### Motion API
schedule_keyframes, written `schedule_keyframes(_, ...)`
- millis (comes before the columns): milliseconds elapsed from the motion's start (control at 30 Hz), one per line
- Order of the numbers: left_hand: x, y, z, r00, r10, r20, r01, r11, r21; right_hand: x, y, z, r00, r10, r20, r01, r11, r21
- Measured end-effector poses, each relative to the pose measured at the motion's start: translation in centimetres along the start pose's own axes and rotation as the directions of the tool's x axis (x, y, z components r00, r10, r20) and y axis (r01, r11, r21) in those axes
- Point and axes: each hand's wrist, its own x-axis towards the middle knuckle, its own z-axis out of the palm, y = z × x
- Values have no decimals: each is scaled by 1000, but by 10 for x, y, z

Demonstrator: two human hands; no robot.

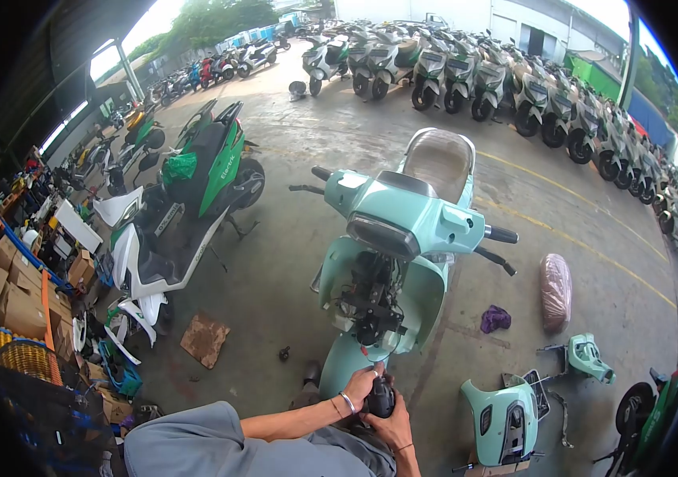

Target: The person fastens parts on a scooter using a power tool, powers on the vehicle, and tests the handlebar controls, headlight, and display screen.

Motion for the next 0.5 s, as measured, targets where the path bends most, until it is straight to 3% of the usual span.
schedule_keyframes(200,-8,25,12,996,-6,94,1,999,49,-1,-28,-12,998,34,58,-44,983,178)
schedule_keyframes(267,-12,30,16,994,18,110,-20,1000,17,-8,-60,-21,982,126,141,-162,947,277)
schedule_keyframes(333,-8,34,16,988,74,136,-79,996,30,-2,-55,-17,994,39,101,-67,954,291)
schedule_keyframes(400,-6,44,10,995,81,65,-84,995,45,-9,-66,-29,962,-101,255,-22,898,439)
schedule_keyframes(433,-8,52,9,997,54,54,-53,998,-32,-14,-76,-39,924,-186,333,-1,873,488)
schedule_keyframes(500,-14,63,2,997,35,71,-30,998,-63,-1,-55,-40,889,-249,383,15,853,521)
